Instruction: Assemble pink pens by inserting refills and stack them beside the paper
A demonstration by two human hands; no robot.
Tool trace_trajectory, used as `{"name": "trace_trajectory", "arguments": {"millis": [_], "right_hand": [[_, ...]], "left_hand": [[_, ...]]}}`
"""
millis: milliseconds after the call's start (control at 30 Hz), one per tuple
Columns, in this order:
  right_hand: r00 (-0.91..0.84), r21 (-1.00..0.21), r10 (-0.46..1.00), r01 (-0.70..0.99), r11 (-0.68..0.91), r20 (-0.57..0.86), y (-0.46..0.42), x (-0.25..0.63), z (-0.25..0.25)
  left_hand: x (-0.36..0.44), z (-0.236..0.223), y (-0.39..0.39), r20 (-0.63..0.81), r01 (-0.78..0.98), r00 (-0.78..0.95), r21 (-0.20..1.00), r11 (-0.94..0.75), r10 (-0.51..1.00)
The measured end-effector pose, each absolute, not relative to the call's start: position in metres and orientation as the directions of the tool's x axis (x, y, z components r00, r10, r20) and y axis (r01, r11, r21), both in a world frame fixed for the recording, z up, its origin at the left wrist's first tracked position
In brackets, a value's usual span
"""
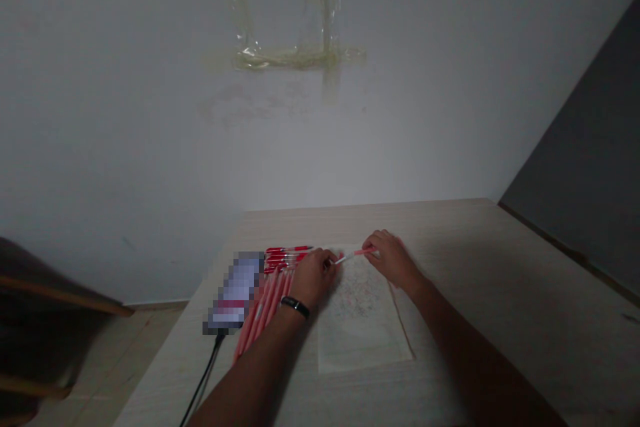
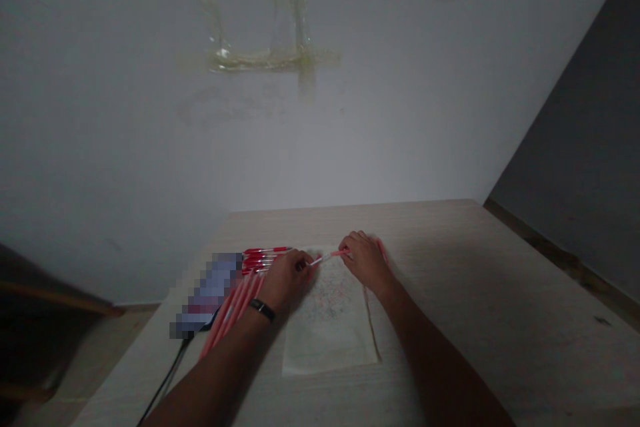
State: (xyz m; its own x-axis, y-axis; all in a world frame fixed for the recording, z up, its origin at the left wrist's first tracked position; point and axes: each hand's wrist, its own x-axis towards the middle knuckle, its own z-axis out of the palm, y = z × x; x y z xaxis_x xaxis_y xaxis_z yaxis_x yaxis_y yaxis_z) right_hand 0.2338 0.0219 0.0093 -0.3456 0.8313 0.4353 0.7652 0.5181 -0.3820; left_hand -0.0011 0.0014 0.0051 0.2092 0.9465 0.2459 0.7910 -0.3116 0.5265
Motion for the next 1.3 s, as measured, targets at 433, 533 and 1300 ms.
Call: {"name": "trace_trajectory", "arguments": {"millis": [433, 533, 1300], "right_hand": [[-0.37, -0.352, 0.818, 0.767, 0.536, 0.441, 0.02, 0.232, 0.011], [-0.383, -0.359, 0.816, 0.757, 0.546, 0.433, 0.021, 0.232, 0.01], [-0.552, -0.456, 0.736, 0.579, 0.677, 0.392, 0.009, 0.215, 0.009]], "left_hand": [[-0.001, 0.006, 0.0, 0.218, 0.792, 0.226, 0.526, -0.31, 0.949], [-0.001, 0.005, 0.0, 0.235, 0.788, 0.234, 0.523, -0.325, 0.943], [0.005, 0.012, -0.002, 0.268, 0.613, 0.351, 0.659, -0.437, 0.897]]}}
